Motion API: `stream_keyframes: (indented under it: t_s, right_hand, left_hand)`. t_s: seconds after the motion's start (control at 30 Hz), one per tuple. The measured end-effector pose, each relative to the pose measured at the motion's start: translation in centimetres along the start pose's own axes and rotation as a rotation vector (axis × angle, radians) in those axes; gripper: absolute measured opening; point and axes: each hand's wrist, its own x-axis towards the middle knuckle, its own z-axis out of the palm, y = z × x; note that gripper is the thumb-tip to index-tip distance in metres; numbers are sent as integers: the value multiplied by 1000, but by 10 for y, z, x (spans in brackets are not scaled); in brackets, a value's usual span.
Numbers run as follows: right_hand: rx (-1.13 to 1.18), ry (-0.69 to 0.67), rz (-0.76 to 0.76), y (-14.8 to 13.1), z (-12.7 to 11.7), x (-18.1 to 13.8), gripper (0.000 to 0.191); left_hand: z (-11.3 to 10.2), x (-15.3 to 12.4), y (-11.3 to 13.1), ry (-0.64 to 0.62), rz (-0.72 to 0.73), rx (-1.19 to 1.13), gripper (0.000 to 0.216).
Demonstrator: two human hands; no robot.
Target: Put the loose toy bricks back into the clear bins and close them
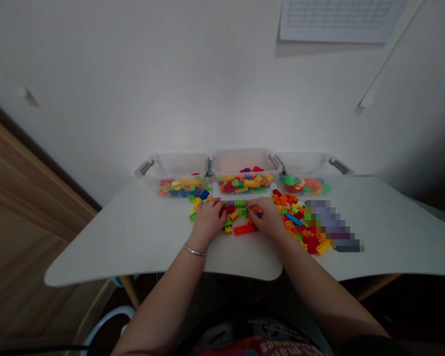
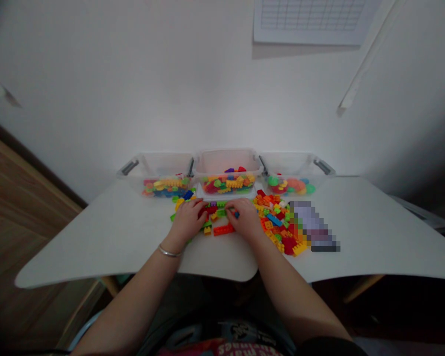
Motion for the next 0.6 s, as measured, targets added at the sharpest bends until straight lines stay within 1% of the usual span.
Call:
stream_keyframes:
  t_s: [0.13,0.2,0.27,0.33,0.43,0.53,0.6]
  right_hand:
    - [151,208,88,-1,-10,13,10]
    - [216,310,117,1,-17,25,9]
    - [246,380,127,4,-23,41,9]
    - [218,411,123,7,-30,60,10]
    - [109,436,117,12,-36,89,9]
    - [-3,466,131,15,-36,112,9]
    - [-80,450,168,15,-33,123,11]
  left_hand:
    - [-1,0,-1,0,12,-2,30]
    - [-1,0,-1,-3,11,0,30]
    - [0,0,-2,-4,8,2,30]
    - [1,0,-2,1,7,5,30]
    - [2,-1,-3,11,7,12,30]
    - [2,-1,-3,9,7,18,30]
    - [3,-1,-3,4,8,16,31]
